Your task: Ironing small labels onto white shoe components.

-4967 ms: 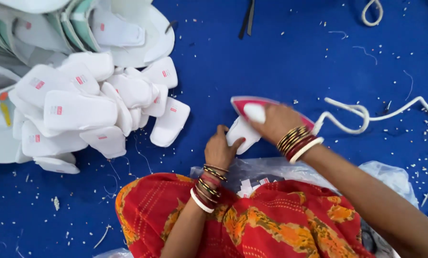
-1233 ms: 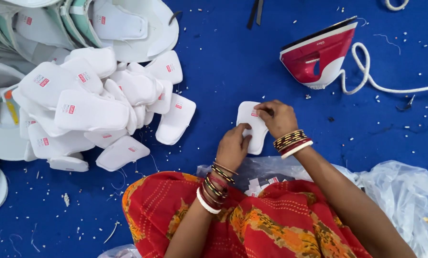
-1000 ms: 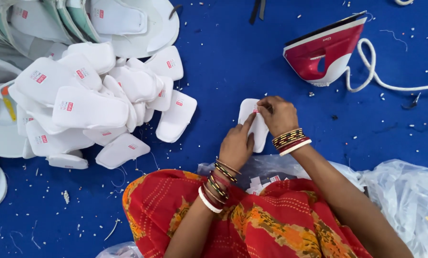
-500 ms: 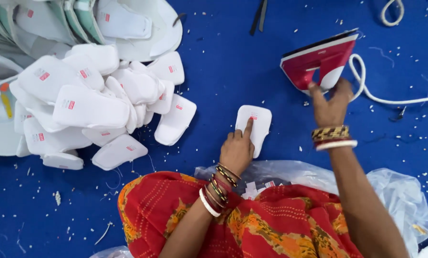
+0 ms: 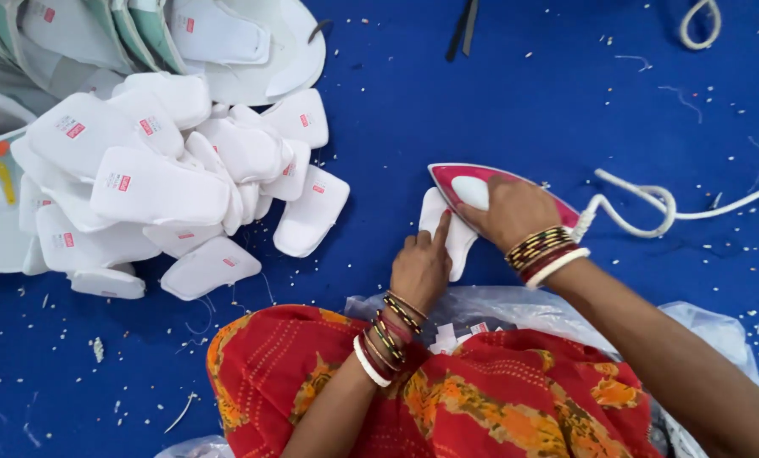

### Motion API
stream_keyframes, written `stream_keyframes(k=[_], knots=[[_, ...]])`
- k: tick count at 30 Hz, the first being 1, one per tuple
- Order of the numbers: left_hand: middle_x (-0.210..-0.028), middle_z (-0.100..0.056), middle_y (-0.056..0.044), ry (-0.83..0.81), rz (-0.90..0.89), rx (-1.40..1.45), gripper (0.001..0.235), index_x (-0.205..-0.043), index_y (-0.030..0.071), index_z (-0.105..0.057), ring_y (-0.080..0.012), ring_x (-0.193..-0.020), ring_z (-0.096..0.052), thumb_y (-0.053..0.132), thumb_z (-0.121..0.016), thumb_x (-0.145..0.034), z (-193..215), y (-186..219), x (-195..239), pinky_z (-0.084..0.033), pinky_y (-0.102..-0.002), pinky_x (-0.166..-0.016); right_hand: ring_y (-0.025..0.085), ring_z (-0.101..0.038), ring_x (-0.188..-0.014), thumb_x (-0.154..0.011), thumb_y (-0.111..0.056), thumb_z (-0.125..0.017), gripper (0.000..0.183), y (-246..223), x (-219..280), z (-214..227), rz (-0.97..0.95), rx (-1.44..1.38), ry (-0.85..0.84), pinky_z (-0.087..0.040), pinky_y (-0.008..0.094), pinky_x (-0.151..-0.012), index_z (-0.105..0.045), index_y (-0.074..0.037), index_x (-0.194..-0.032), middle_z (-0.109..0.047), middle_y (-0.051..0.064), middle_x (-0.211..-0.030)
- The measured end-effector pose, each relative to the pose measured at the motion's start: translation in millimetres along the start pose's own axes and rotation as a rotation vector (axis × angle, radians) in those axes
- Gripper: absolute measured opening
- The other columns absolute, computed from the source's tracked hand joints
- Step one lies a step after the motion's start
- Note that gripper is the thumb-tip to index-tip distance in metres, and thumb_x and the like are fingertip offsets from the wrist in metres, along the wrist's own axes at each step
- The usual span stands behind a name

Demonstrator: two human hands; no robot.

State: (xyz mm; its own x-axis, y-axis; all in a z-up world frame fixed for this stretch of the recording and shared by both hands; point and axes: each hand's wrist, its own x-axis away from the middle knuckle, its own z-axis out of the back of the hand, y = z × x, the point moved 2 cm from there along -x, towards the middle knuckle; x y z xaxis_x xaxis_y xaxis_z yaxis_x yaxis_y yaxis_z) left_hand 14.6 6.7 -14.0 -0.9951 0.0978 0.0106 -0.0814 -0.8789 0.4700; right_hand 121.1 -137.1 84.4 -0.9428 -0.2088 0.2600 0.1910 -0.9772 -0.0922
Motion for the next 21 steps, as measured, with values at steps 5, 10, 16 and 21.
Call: stream_keyframes(k=[5,10,16,21], knots=[[-0.096,-0.067,-0.016,0.008,-0.015,0.050,0.075,-0.156,0.016,-0.042,-0.0340,-0.087,-0.065,0.015,-0.068,-0.086,5,1,-2,-0.058,-0.044,-0.070,0.040,-0.074,-0.084,-0.085,-0.065,-0.068,0.066,-5,-18,1,0.012,-0.018,-0.002,-0.060,0.052,-0.072,-0.073,-0.001,-0.097,-0.074,0.024,-0.090],[-0.092,-0.070,-0.017,0.019,0.083,0.112,0.056,-0.145,0.011,-0.050,-0.0358,-0.085,-0.068,0.023,-0.068,-0.094,11,-1,7,-0.057,-0.047,-0.068,0.041,-0.074,-0.086,-0.087,-0.060,-0.071,0.062,-10,-31,11,-0.056,-0.112,0.029,-0.060,0.049,-0.076,-0.073,0.000,-0.103,-0.074,0.025,-0.092],[-0.082,-0.071,-0.020,-0.004,0.339,0.145,0.054,-0.113,0.004,-0.054,-0.0401,-0.076,-0.070,0.044,-0.077,-0.086,9,-15,3,-0.056,-0.050,-0.062,0.039,-0.075,-0.085,-0.085,-0.066,-0.070,0.068,-21,11,-7,0.047,-0.036,-0.111,-0.061,0.048,-0.075,-0.072,-0.002,-0.107,-0.075,0.025,-0.091],[-0.078,-0.071,-0.020,0.009,0.317,0.123,0.053,-0.104,0.004,-0.058,-0.0402,-0.074,-0.070,0.049,-0.077,-0.085,1,-21,0,-0.055,-0.050,-0.060,0.039,-0.074,-0.084,-0.084,-0.061,-0.071,0.062,-31,-16,-1,0.069,-0.119,-0.051,-0.060,0.049,-0.075,-0.073,-0.004,-0.107,-0.075,0.023,-0.092]])
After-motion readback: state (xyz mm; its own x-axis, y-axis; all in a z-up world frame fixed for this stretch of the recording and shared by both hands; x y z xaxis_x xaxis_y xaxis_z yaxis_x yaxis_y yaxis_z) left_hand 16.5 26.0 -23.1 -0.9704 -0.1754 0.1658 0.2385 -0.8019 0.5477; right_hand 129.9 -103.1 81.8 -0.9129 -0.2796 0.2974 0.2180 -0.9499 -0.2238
